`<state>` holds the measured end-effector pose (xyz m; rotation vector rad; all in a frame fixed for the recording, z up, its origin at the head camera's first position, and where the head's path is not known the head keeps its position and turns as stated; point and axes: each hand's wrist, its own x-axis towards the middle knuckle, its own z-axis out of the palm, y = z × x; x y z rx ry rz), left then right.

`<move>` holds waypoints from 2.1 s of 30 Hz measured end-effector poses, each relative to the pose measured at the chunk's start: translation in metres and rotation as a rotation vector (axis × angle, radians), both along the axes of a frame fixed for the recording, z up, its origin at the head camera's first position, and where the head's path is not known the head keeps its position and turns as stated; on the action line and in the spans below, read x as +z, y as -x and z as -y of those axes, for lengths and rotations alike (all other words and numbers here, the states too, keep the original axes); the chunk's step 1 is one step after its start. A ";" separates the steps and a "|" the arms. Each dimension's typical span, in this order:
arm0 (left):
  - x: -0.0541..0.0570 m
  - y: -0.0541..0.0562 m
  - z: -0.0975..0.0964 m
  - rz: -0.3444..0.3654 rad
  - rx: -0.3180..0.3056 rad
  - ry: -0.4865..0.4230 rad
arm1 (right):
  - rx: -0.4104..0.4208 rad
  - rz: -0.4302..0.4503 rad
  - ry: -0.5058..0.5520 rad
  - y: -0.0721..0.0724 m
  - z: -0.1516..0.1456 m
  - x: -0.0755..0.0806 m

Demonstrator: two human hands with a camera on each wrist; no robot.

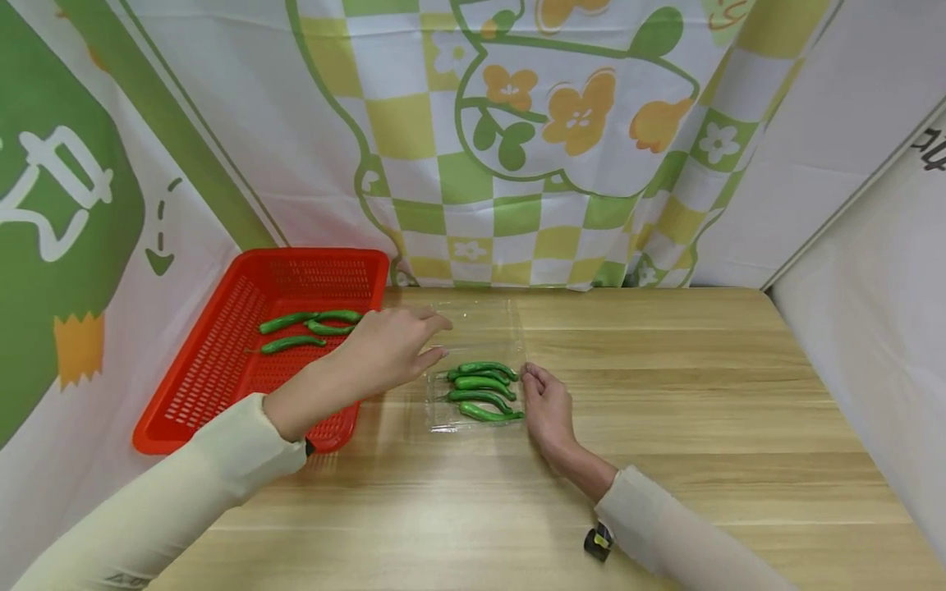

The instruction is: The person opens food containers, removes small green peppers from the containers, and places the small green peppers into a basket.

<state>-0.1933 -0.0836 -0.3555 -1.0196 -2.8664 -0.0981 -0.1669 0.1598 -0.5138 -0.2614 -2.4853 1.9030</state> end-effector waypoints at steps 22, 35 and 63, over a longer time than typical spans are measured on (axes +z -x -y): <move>-0.039 -0.022 -0.052 0.096 -0.041 0.076 | 0.022 -0.009 0.018 -0.001 -0.001 0.003; -0.073 -0.023 -0.068 0.145 -0.021 0.088 | 0.014 -0.011 0.016 0.000 -0.002 0.001; -0.097 -0.014 -0.081 0.213 -0.024 0.113 | 0.011 -0.008 -0.014 -0.002 0.000 0.003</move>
